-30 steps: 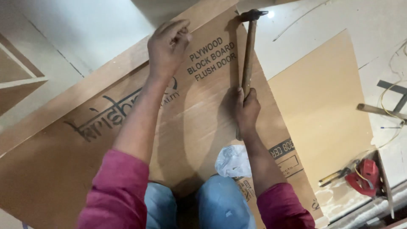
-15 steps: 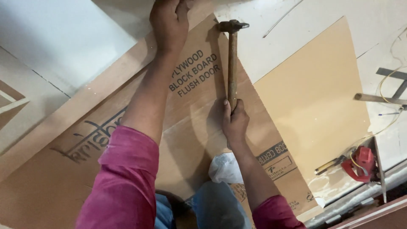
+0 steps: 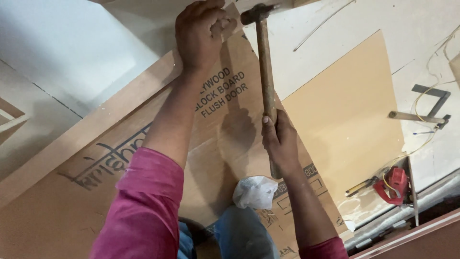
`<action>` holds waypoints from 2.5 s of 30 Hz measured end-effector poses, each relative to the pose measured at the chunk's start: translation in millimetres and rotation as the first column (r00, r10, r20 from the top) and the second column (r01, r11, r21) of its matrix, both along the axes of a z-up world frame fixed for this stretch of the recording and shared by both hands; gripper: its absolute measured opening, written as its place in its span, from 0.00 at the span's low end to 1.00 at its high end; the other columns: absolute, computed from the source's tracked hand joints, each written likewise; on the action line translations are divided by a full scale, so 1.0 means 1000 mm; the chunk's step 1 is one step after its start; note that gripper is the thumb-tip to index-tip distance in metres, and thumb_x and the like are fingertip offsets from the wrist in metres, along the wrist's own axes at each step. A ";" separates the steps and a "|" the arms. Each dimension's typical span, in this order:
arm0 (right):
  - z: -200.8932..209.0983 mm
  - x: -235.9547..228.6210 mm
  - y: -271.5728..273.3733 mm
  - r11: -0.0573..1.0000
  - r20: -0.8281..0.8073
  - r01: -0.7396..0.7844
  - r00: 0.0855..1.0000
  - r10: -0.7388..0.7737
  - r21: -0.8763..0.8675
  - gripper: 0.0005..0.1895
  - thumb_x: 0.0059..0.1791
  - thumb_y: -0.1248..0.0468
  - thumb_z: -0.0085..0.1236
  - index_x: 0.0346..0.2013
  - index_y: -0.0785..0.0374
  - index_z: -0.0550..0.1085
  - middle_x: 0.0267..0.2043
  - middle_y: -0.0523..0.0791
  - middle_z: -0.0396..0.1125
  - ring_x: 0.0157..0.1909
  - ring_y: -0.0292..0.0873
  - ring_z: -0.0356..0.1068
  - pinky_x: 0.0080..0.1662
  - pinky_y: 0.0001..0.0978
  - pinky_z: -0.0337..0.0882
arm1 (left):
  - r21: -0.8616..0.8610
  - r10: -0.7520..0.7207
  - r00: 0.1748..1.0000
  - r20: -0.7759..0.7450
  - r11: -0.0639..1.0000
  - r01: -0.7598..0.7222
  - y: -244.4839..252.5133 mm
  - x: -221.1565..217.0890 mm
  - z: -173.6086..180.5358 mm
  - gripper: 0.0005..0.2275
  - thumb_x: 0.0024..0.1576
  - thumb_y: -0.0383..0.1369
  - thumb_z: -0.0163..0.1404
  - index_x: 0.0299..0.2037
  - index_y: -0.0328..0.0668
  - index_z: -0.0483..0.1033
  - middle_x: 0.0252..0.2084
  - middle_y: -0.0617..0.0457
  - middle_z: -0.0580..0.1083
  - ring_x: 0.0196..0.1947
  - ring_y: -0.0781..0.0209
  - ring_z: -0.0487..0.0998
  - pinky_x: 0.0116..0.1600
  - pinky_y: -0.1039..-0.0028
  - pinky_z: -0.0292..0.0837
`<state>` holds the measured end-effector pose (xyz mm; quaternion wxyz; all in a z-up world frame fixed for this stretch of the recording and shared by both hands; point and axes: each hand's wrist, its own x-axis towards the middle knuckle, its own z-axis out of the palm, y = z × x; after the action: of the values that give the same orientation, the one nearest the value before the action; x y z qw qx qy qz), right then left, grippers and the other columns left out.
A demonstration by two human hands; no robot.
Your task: Assembling a wooden frame onto a plywood board using glue and a hammer to secure it with nails.
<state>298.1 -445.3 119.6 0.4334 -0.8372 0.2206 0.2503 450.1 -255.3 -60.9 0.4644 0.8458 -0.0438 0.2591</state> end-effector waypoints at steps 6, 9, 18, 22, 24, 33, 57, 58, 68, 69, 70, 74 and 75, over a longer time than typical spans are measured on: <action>0.017 0.001 0.003 0.978 0.106 -0.100 0.987 0.121 -0.184 0.17 0.60 0.52 0.43 0.44 0.65 0.67 0.22 0.44 0.66 0.22 0.35 0.67 0.27 0.32 0.67 | -0.029 -0.015 1.000 0.014 0.999 0.015 0.002 0.001 -0.002 0.06 0.53 0.21 0.61 0.37 0.42 0.83 0.47 0.56 0.81 0.49 0.54 0.81 0.55 0.63 0.77; -0.003 0.001 -0.001 0.950 0.142 -0.181 0.965 0.222 -0.256 0.19 0.61 0.51 0.42 0.45 0.66 0.66 0.23 0.46 0.66 0.24 0.37 0.68 0.29 0.34 0.67 | 0.023 0.000 0.999 -0.036 1.000 0.001 0.000 -0.001 -0.002 0.06 0.53 0.22 0.60 0.37 0.44 0.83 0.47 0.56 0.81 0.50 0.53 0.80 0.57 0.61 0.73; 0.003 -0.009 0.006 0.974 0.188 -0.078 0.975 0.120 -0.214 0.19 0.59 0.51 0.40 0.42 0.66 0.65 0.21 0.50 0.66 0.21 0.46 0.68 0.26 0.41 0.67 | 0.059 0.043 0.987 -0.156 0.998 -0.034 -0.005 -0.004 0.004 0.06 0.53 0.24 0.61 0.36 0.49 0.84 0.50 0.59 0.80 0.54 0.54 0.77 0.63 0.57 0.64; 0.005 0.008 0.009 0.930 0.077 -0.168 0.976 0.203 -0.328 0.19 0.59 0.51 0.43 0.40 0.67 0.65 0.21 0.51 0.66 0.22 0.48 0.69 0.27 0.43 0.66 | 0.071 0.059 0.983 -0.175 0.996 -0.047 -0.007 -0.004 -0.003 0.07 0.52 0.23 0.60 0.31 0.50 0.83 0.46 0.61 0.81 0.53 0.56 0.78 0.63 0.59 0.66; 0.007 0.004 0.008 0.920 0.051 -0.201 0.972 0.231 -0.336 0.19 0.59 0.52 0.44 0.39 0.67 0.65 0.20 0.53 0.66 0.22 0.52 0.70 0.27 0.45 0.67 | 0.005 0.012 0.984 -0.178 1.000 -0.012 -0.004 -0.004 0.001 0.05 0.53 0.24 0.61 0.34 0.48 0.83 0.46 0.60 0.81 0.53 0.55 0.78 0.62 0.59 0.66; 0.005 -0.001 0.003 0.943 0.060 -0.169 0.979 0.194 -0.287 0.19 0.59 0.51 0.44 0.39 0.66 0.67 0.21 0.50 0.67 0.21 0.46 0.69 0.27 0.41 0.67 | -0.101 -0.062 0.964 -0.258 0.994 0.037 -0.009 -0.008 -0.029 0.06 0.59 0.27 0.61 0.44 0.48 0.83 0.57 0.60 0.80 0.56 0.58 0.79 0.62 0.67 0.75; -0.001 -0.021 0.004 0.991 0.635 -0.028 0.770 -0.062 0.130 0.20 0.61 0.47 0.41 0.45 0.63 0.60 0.27 0.42 0.62 0.24 0.33 0.63 0.27 0.26 0.67 | 0.234 0.047 0.906 -0.420 0.970 0.059 0.001 -0.013 0.008 0.24 0.45 0.44 0.69 0.46 0.37 0.77 0.44 0.43 0.72 0.43 0.46 0.73 0.51 0.57 0.71; -0.004 -0.022 0.006 0.991 0.635 -0.030 0.770 -0.060 0.130 0.20 0.61 0.47 0.41 0.45 0.63 0.60 0.27 0.42 0.62 0.24 0.33 0.63 0.27 0.26 0.67 | 0.234 0.049 0.906 -0.419 0.970 0.057 0.001 -0.012 0.008 0.24 0.45 0.44 0.69 0.46 0.37 0.77 0.44 0.43 0.72 0.43 0.46 0.73 0.51 0.57 0.71; -0.045 -0.119 0.063 0.506 -0.434 0.699 0.712 -0.552 0.505 0.22 0.56 0.41 0.37 0.36 0.55 0.64 0.19 0.39 0.58 0.15 0.37 0.58 0.19 0.33 0.64 | 0.210 -0.120 0.922 -0.367 0.955 0.208 0.014 -0.015 -0.004 0.31 0.41 0.40 0.65 0.57 0.37 0.73 0.48 0.43 0.68 0.51 0.44 0.70 0.56 0.56 0.70; -0.052 -0.129 0.074 0.501 -0.423 0.717 0.693 -0.584 0.484 0.22 0.55 0.41 0.38 0.36 0.55 0.64 0.21 0.40 0.59 0.17 0.38 0.59 0.20 0.37 0.65 | 0.202 -0.136 0.923 -0.361 0.954 0.220 0.014 -0.014 -0.009 0.32 0.43 0.39 0.64 0.60 0.38 0.72 0.50 0.44 0.68 0.53 0.45 0.70 0.58 0.56 0.70; -0.067 -0.139 0.090 0.495 -0.420 0.722 0.688 -0.593 0.483 0.22 0.55 0.41 0.38 0.36 0.55 0.64 0.21 0.40 0.59 0.17 0.38 0.59 0.20 0.37 0.65 | 0.199 -0.147 0.922 -0.359 0.953 0.229 0.012 -0.012 -0.007 0.32 0.43 0.39 0.64 0.60 0.38 0.72 0.50 0.44 0.68 0.53 0.45 0.70 0.58 0.56 0.70; -0.123 -0.178 0.130 0.308 -0.461 0.742 0.630 -0.625 0.596 0.23 0.58 0.42 0.43 0.40 0.61 0.65 0.24 0.42 0.60 0.24 0.40 0.61 0.30 0.36 0.66 | 0.342 -0.042 0.921 -0.388 0.921 0.186 0.005 -0.012 -0.004 0.31 0.47 0.46 0.65 0.57 0.37 0.71 0.49 0.41 0.68 0.50 0.43 0.70 0.55 0.55 0.70; -0.132 -0.181 0.145 0.340 -0.439 0.726 0.651 -0.619 0.597 0.23 0.59 0.43 0.43 0.41 0.61 0.65 0.25 0.42 0.61 0.25 0.40 0.62 0.30 0.36 0.66 | 0.404 0.030 0.915 -0.403 0.902 0.149 0.002 -0.012 -0.005 0.30 0.49 0.50 0.65 0.54 0.38 0.71 0.50 0.41 0.68 0.50 0.44 0.70 0.56 0.55 0.70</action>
<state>116.9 -300.4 -12.6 0.7768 -0.4019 0.4541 0.1699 438.3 -253.2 -66.0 0.2750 0.9597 -0.0300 0.0502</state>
